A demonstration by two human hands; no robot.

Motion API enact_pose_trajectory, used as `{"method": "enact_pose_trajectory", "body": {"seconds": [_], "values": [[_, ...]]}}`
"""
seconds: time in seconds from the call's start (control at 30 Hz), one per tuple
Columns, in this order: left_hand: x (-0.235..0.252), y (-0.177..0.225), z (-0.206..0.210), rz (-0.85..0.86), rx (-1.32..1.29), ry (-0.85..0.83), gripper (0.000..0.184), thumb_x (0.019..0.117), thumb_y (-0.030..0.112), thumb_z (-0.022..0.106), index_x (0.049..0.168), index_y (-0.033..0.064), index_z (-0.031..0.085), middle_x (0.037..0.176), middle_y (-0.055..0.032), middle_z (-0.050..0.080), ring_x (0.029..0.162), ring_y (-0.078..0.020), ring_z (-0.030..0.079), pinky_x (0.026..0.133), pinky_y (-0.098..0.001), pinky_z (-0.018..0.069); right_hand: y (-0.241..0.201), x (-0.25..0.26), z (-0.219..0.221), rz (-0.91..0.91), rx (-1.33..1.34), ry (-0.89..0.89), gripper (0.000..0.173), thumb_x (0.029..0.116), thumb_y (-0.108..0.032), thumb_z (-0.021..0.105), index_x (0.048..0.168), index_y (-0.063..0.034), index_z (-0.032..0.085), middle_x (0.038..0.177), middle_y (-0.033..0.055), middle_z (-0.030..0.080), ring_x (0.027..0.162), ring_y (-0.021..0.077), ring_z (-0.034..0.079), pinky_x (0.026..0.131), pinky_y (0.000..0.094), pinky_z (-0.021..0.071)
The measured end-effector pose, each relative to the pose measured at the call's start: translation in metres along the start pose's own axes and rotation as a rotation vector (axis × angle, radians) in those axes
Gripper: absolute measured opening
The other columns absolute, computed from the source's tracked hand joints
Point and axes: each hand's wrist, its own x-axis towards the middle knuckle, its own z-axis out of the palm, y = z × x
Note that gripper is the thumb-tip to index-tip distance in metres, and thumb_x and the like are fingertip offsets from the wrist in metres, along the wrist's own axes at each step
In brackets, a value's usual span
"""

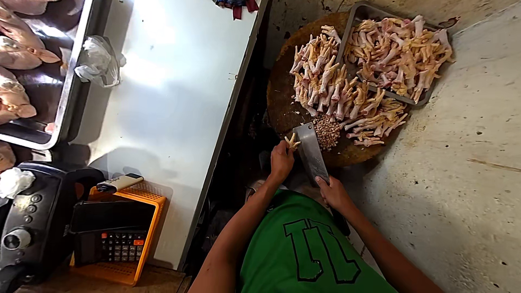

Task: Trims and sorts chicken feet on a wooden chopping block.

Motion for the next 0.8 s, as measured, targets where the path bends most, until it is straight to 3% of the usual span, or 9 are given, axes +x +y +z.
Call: {"method": "enact_pose_trajectory", "body": {"seconds": [0.07,0.23,0.37,0.47,0.5,0.57,0.7,0.8], "values": [[0.001,-0.001,0.002,0.003,-0.014,0.007,0.018,0.0993,0.013,0.065,0.108,-0.0018,0.065,0.098,-0.0185,0.069,0.098,-0.0335,0.068,0.090,-0.0505,0.0545,0.003,0.000,0.004,-0.026,-0.093,0.046,0.041,0.1103,-0.039,0.047,0.127,-0.0040,0.058,0.072,0.0077,0.055,0.054,0.0183,0.057,0.057,0.0369,0.0537],[0.002,0.000,0.003,0.007,0.002,0.020,0.016,0.0985,0.013,0.065,0.105,-0.0023,0.066,0.100,-0.0191,0.069,0.101,-0.0346,0.067,0.093,-0.0502,0.0533,-0.008,0.016,0.030,-0.163,-0.251,0.225,0.044,0.1093,-0.035,0.050,0.129,0.0034,0.061,0.094,0.0214,0.071,0.089,0.0356,0.071,0.085,0.0534,0.0555],[0.001,-0.008,0.004,0.027,-0.049,0.012,0.017,0.0985,0.013,0.066,0.108,-0.0019,0.065,0.098,-0.0188,0.069,0.095,-0.0326,0.069,0.087,-0.0505,0.0555,-0.008,0.025,0.039,-0.138,-0.285,0.250,0.045,0.1101,-0.038,0.047,0.130,0.0004,0.060,0.093,0.0205,0.071,0.090,0.0365,0.072,0.084,0.0535,0.0561],[0.004,-0.015,-0.008,-0.059,-0.370,-0.078,0.020,0.0991,0.011,0.066,0.113,-0.0030,0.062,0.094,-0.0124,0.068,0.082,-0.0183,0.066,0.078,-0.0364,0.0565,-0.012,0.021,0.035,-0.117,-0.301,0.226,0.046,0.1106,-0.039,0.045,0.133,-0.0016,0.058,0.096,0.0210,0.071,0.092,0.0383,0.071,0.084,0.0551,0.0559],[0.002,-0.016,-0.013,-0.093,-0.520,-0.102,0.017,0.0987,0.007,0.066,0.111,-0.0030,0.060,0.087,-0.0085,0.066,0.072,-0.0126,0.061,0.069,-0.0297,0.0528,-0.014,0.019,0.032,-0.115,-0.303,0.213,0.046,0.1107,-0.039,0.045,0.134,-0.0021,0.058,0.097,0.0214,0.071,0.094,0.0390,0.071,0.084,0.0557,0.0557],[-0.006,-0.013,-0.027,-0.128,-0.760,-0.185,0.011,0.1003,0.003,0.060,0.110,-0.0021,0.057,0.080,-0.0047,0.063,0.063,-0.0089,0.057,0.062,-0.0254,0.0510,-0.014,0.019,0.020,-0.125,-0.250,0.169,0.047,0.1098,-0.039,0.047,0.134,-0.0015,0.059,0.101,0.0227,0.071,0.096,0.0401,0.071,0.087,0.0582,0.0546],[-0.018,0.009,-0.049,-0.046,-0.889,-0.307,0.012,0.1019,0.003,0.052,0.114,0.0005,0.056,0.086,-0.0039,0.065,0.066,-0.0087,0.059,0.065,-0.0255,0.0532,-0.001,0.042,-0.021,-0.183,-0.114,0.135,0.046,0.1054,-0.044,0.056,0.111,0.0006,0.067,0.089,0.0191,0.067,0.081,0.0339,0.066,0.077,0.0568,0.0528],[-0.022,0.035,-0.056,0.063,-0.834,-0.276,0.013,0.0994,0.003,0.056,0.112,0.0005,0.057,0.086,-0.0039,0.067,0.065,-0.0081,0.060,0.063,-0.0243,0.0528,-0.011,0.038,-0.043,-0.169,-0.267,0.151,0.049,0.1076,-0.047,0.050,0.118,-0.0026,0.067,0.097,0.0229,0.070,0.094,0.0412,0.069,0.084,0.0622,0.0525]]}}
